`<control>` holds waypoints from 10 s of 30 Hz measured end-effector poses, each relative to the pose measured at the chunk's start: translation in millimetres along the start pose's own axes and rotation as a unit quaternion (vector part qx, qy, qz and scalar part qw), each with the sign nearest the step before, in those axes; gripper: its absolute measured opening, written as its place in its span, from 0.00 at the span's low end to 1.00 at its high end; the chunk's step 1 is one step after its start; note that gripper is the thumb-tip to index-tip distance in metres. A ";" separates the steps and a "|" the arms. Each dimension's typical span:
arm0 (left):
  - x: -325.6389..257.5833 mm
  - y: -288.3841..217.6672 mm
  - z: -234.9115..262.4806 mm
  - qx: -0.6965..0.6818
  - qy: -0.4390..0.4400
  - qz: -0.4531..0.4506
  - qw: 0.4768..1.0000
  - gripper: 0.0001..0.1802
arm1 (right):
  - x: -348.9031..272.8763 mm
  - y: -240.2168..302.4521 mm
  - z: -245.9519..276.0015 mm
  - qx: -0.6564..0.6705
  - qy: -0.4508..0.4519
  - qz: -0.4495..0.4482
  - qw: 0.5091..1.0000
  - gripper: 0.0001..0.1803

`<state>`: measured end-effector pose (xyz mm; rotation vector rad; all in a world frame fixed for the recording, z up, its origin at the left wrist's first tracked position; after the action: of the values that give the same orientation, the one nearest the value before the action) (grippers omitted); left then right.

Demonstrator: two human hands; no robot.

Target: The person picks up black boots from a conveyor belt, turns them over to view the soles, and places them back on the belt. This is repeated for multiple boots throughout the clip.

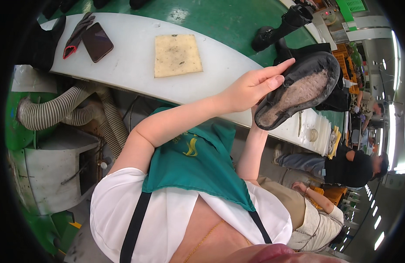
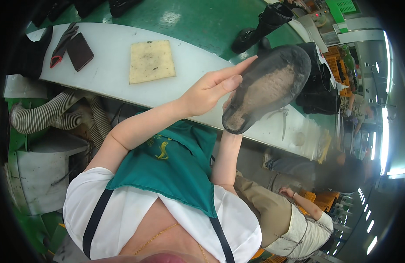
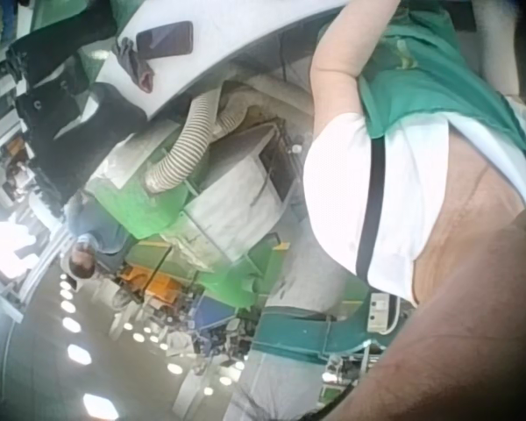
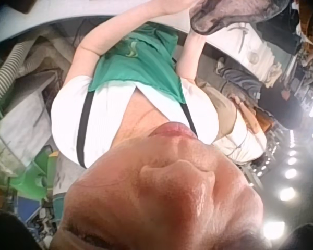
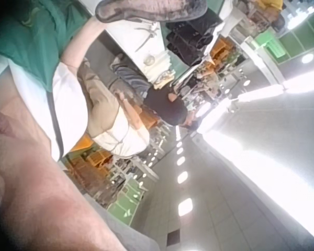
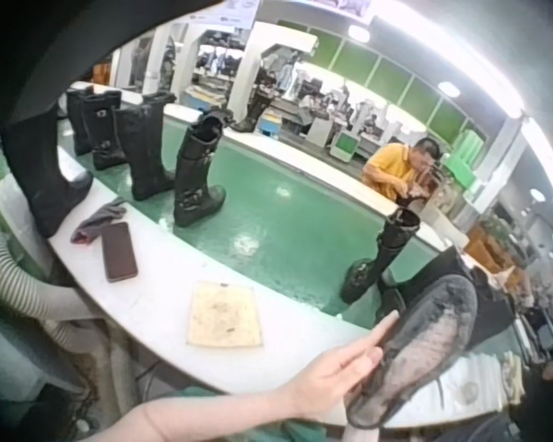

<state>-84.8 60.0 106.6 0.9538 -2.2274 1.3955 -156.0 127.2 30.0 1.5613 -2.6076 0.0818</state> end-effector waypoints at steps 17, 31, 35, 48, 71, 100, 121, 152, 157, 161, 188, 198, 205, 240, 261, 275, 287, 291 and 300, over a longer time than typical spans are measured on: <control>-2.8 -12.8 39.9 0.034 -0.050 -0.031 0.998 0.28 | 10.6 21.4 -17.0 -0.769 -0.119 0.221 0.588 0.24; -17.5 35.6 94.8 -0.054 -0.212 0.048 0.975 0.40 | -1.3 36.1 29.2 -0.368 -0.190 0.245 0.876 0.30; -26.0 60.1 111.9 -0.090 -0.258 0.119 0.954 0.50 | -19.3 27.7 34.7 -0.511 -0.134 0.320 0.786 0.34; -45.9 25.2 154.9 -0.204 -0.304 -0.060 0.929 0.54 | -32.7 -70.0 -45.9 -0.797 0.361 0.309 0.373 0.19; -102.8 -73.1 120.7 0.572 0.040 0.173 0.801 0.37 | 38.8 37.1 62.3 -0.765 -0.051 0.135 0.628 0.20; -33.7 -86.3 117.3 0.750 0.055 -0.046 0.658 0.48 | 107.5 -13.6 -20.4 -0.768 -0.153 0.192 0.592 0.36; -32.0 -95.1 161.8 0.707 -0.132 -0.042 0.693 0.53 | 78.0 -3.5 -15.7 -0.713 -0.175 0.272 0.622 0.25; -19.4 6.9 144.3 -0.497 -0.004 0.113 0.861 0.27 | -42.7 -215.3 -60.5 -0.881 0.221 0.362 0.209 0.22; -22.1 9.0 143.8 -0.492 -0.023 0.117 0.863 0.27 | -44.3 -215.6 -60.1 -0.880 0.218 0.361 0.220 0.21; -19.7 8.6 149.2 -0.415 -0.043 0.093 0.904 0.27 | -44.5 -213.9 -60.6 -0.877 0.211 0.372 0.219 0.21; -31.8 18.7 191.1 -0.135 -0.246 0.191 0.941 0.36 | 126.4 14.2 -23.1 -0.609 -0.168 0.173 0.756 0.31; -45.4 9.8 172.4 0.448 -0.080 0.135 0.880 0.18 | 203.5 204.6 74.6 -0.761 -0.249 0.403 0.443 0.26; -80.2 -33.2 146.4 0.539 -0.095 0.095 0.831 0.17 | 157.4 172.7 83.6 -0.708 -0.258 0.189 0.630 0.46; -289.4 -324.7 297.2 0.384 -0.471 -0.206 0.767 0.31 | 61.3 -4.7 -13.5 -0.759 -0.016 -0.024 0.650 0.26; -142.9 -108.4 171.1 0.457 -0.015 -0.151 0.877 0.25 | 40.9 -54.9 -4.5 -0.602 0.000 0.018 0.798 0.32; -151.7 -128.2 161.5 0.529 -0.047 -0.125 0.838 0.18 | 41.2 -59.7 50.4 -0.513 -0.052 -0.076 0.854 0.31; -156.2 -135.2 171.2 0.717 0.019 -0.132 0.684 0.19 | 37.2 -64.8 55.9 -0.459 -0.036 -0.097 0.883 0.29; -157.2 -131.8 173.9 0.708 0.011 -0.130 0.694 0.19 | 37.0 -62.4 55.1 -0.506 -0.047 -0.104 0.855 0.30; -148.1 -131.9 165.8 0.636 -0.076 -0.126 0.757 0.23 | 50.0 -61.7 -6.2 -0.621 0.031 -0.059 0.781 0.33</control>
<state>123.1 -72.4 28.4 1.6595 -0.8368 2.7326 -124.7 54.8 41.5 1.0660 -1.6632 -1.2687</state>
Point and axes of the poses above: each hand's wrist, its own x-axis towards the middle knuckle, its own z-axis out of the back of the hand, y = z × x, the point moved 9 cm from there along x, towards the middle knuckle, and after that the axes turned 8 degrees about -z, right-handed, at the moved point
